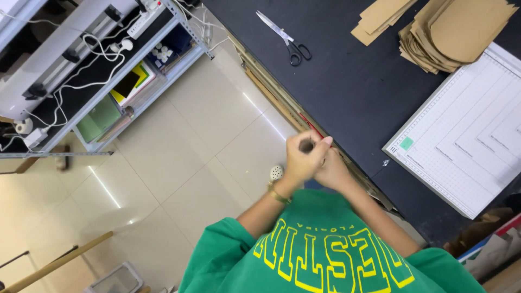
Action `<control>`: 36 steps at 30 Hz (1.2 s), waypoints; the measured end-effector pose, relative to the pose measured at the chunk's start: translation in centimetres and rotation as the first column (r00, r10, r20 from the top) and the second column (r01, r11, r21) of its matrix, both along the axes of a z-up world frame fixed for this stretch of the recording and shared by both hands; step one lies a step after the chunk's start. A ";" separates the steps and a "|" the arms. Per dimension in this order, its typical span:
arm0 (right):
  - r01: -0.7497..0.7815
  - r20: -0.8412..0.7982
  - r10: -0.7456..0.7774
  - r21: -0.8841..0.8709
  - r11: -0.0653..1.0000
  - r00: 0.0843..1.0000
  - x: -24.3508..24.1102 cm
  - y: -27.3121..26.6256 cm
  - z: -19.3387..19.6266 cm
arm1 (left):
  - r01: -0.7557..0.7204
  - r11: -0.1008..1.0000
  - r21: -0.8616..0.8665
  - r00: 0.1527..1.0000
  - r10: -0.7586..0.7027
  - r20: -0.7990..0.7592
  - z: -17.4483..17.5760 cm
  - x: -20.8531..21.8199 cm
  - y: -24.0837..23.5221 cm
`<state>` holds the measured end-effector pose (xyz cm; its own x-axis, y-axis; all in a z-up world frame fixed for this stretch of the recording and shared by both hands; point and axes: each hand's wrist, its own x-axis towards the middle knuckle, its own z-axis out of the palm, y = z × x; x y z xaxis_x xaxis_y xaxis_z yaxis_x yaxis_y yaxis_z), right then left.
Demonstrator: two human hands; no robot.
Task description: Organizing, folding, and cutting brown paper sheets on a workbench using a paper trimmer.
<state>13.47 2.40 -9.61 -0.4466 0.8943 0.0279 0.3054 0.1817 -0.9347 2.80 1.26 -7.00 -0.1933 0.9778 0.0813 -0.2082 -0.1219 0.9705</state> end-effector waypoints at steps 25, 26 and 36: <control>-0.442 -0.180 0.408 -0.476 0.760 0.895 16.1 -1.6 -9.9 | -0.168 0.985 -0.036 0.985 0.169 0.042 -2.6 13.9 -1.0; -0.428 -0.119 0.425 -0.471 0.771 0.897 16.8 -1.3 -9.2 | 0.076 0.996 -0.047 0.992 -0.071 0.107 -1.2 13.0 -0.9; -0.954 -0.992 0.114 0.026 -0.298 -0.063 12.4 -3.5 -0.2 | 0.732 0.541 0.415 0.456 -0.841 0.291 3.6 8.6 -0.6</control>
